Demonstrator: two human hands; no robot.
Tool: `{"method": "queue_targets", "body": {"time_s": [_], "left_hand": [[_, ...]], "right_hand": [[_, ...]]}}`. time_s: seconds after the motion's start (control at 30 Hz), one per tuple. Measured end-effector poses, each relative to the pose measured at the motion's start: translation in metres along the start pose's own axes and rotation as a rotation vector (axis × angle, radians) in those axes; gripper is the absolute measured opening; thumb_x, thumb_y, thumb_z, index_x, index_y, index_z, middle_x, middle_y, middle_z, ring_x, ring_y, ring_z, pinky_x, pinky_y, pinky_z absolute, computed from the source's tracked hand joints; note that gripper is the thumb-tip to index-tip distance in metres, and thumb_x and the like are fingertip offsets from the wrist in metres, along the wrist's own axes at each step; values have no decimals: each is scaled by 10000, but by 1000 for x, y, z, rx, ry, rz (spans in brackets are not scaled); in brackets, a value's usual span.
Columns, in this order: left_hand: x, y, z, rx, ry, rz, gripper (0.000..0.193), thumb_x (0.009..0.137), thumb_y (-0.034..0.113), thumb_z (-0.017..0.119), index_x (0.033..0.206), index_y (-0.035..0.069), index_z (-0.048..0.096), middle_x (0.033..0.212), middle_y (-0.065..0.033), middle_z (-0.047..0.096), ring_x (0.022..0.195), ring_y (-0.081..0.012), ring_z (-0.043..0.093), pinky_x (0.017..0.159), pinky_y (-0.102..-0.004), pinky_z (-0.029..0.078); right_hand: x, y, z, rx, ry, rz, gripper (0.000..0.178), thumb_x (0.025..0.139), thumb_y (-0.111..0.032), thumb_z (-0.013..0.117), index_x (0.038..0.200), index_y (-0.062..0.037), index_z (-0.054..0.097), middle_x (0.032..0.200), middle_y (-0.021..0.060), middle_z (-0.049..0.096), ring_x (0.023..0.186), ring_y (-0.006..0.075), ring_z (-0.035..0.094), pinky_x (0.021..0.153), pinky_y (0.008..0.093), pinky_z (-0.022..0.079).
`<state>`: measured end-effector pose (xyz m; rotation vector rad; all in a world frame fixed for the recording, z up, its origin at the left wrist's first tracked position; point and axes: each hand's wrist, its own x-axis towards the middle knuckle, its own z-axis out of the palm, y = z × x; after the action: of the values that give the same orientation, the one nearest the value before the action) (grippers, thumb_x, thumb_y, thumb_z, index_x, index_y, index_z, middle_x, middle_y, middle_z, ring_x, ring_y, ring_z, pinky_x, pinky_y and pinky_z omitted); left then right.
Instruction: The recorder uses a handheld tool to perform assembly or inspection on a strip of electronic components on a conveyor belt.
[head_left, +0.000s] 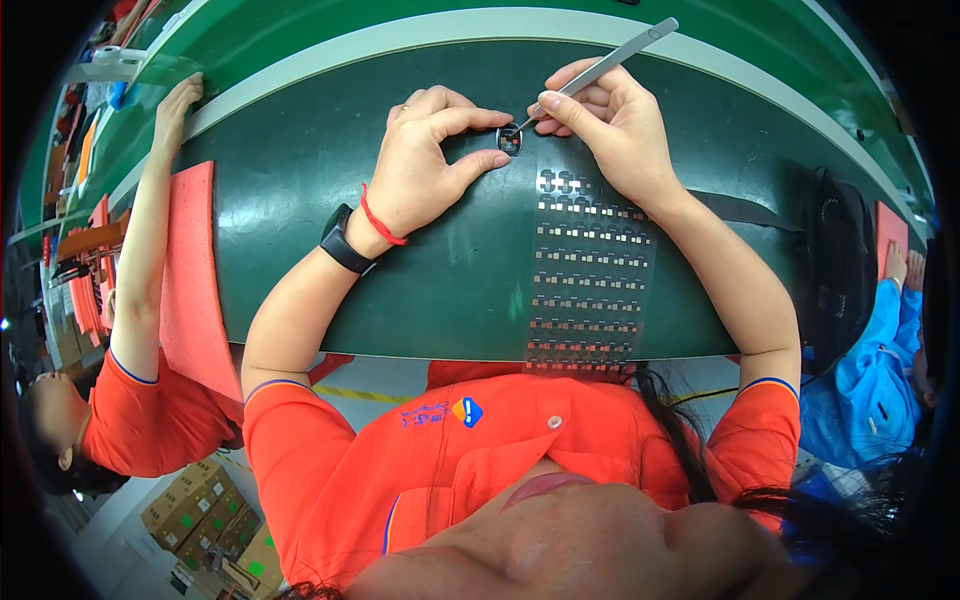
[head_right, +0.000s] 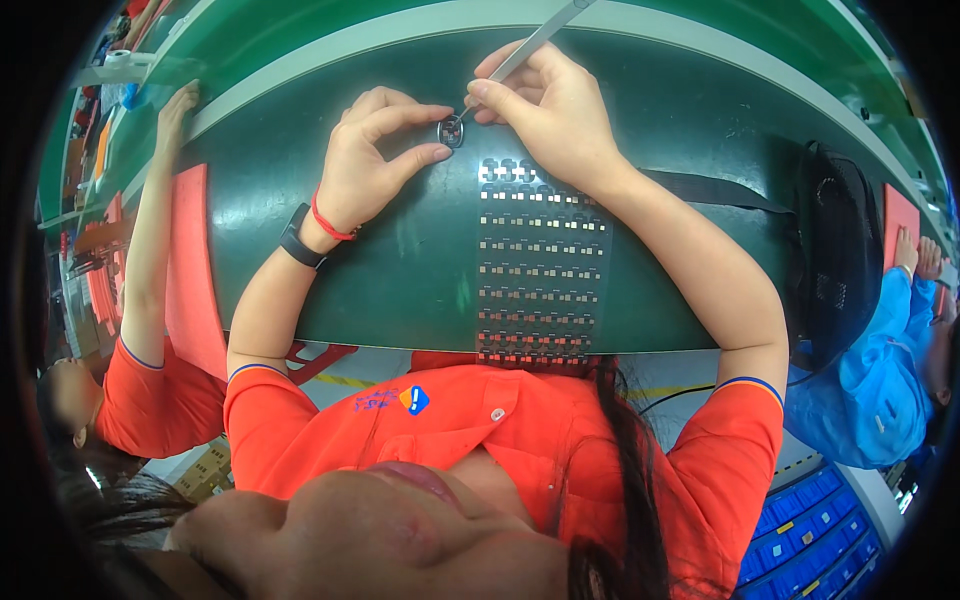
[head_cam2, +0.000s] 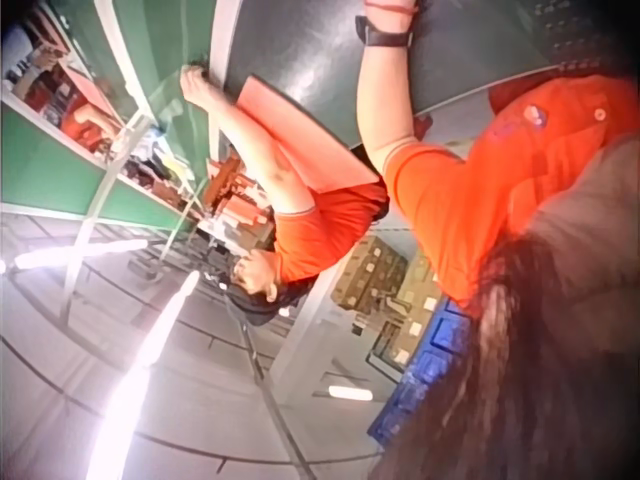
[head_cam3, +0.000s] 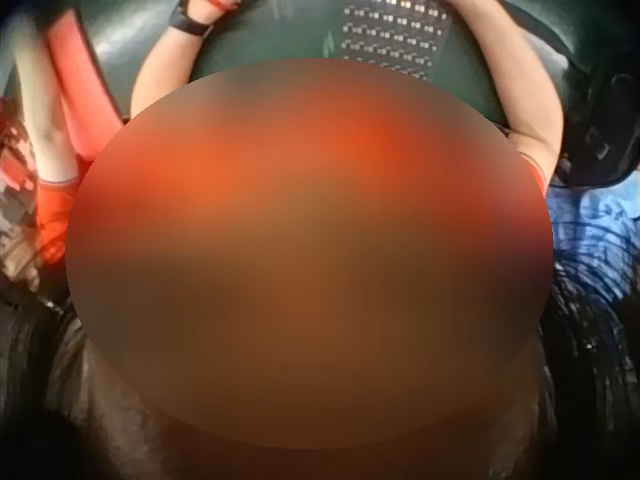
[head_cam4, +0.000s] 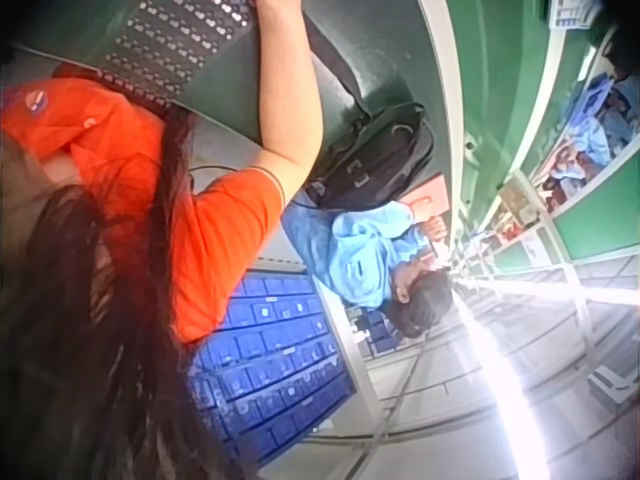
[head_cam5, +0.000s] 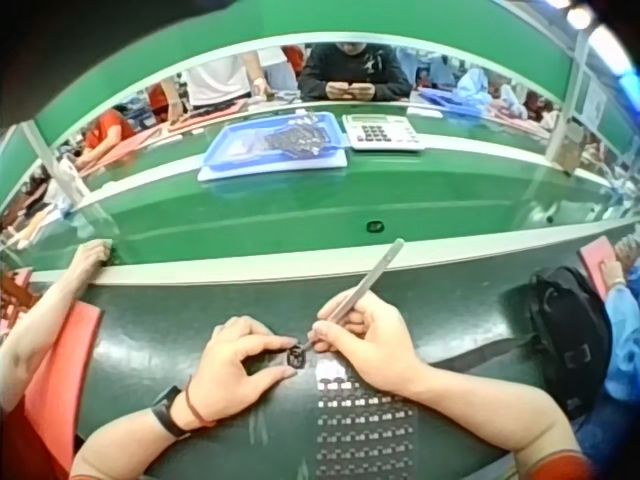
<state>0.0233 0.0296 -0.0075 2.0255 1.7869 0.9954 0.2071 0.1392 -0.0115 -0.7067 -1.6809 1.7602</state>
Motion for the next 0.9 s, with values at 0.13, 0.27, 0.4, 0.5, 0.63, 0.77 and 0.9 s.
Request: {"method": "queue_targets", "body": {"time_s": [0.13, 0.27, 0.4, 0.5, 0.63, 0.77, 0.9], "left_hand": [[0, 1, 0, 0, -7, -9, 322, 682, 143, 772, 996, 114, 710, 851, -49, 615, 842, -219, 561, 772, -324, 426], [0, 1, -1, 14, -11, -2, 320, 685, 143, 771, 997, 114, 710, 856, -49, 615, 850, -218, 561, 777, -324, 422], [0, 1, -1, 21, -4, 7, 310, 689, 137, 766, 993, 116, 712, 859, -49, 614, 849, -220, 560, 781, -326, 422], [0, 2, -2, 17, -10, 9, 312, 691, 128, 763, 997, 109, 705, 877, -53, 620, 856, -224, 564, 799, -325, 424], [0, -1, -3, 11, 4, 94, 261, 701, 145, 758, 950, 116, 682, 947, -31, 636, 902, -210, 575, 818, -327, 412], [0, -2, -6, 135, -24, 308, 196, 715, 97, 737, 900, 107, 675, 1014, -35, 653, 959, -213, 598, 825, -333, 440], [0, -4, -4, 130, 17, 365, 182, 726, 91, 726, 900, 99, 672, 1001, -32, 657, 947, -211, 605, 826, -332, 442]], "right_hand": [[-1, -1, 0, -27, -2, 2, 196, 896, -112, 621, 1037, 0, 545, 896, 135, 666, 812, 159, 663, 733, 251, 531], [-2, -2, 0, -46, -6, 1, 192, 896, -101, 618, 1040, 2, 542, 902, 133, 666, 818, 158, 664, 743, 248, 533], [-2, 2, 0, -86, -22, -46, 187, 898, -80, 610, 1048, 4, 536, 914, 132, 663, 833, 158, 662, 754, 248, 533], [-3, 3, 0, -113, -29, -74, 183, 898, -62, 603, 1052, 4, 530, 927, 129, 659, 851, 157, 661, 763, 252, 533], [-3, -1, 1, -164, -48, -80, 183, 901, -64, 600, 1053, 5, 527, 930, 129, 656, 861, 158, 660, 767, 258, 536], [0, -7, -1, -173, -76, -16, 184, 905, -77, 596, 1054, 6, 526, 925, 132, 658, 852, 157, 662, 761, 260, 538], [3, -8, -2, -154, -77, 11, 187, 904, -85, 600, 1049, 5, 525, 917, 131, 662, 842, 155, 664, 751, 255, 537]]}}
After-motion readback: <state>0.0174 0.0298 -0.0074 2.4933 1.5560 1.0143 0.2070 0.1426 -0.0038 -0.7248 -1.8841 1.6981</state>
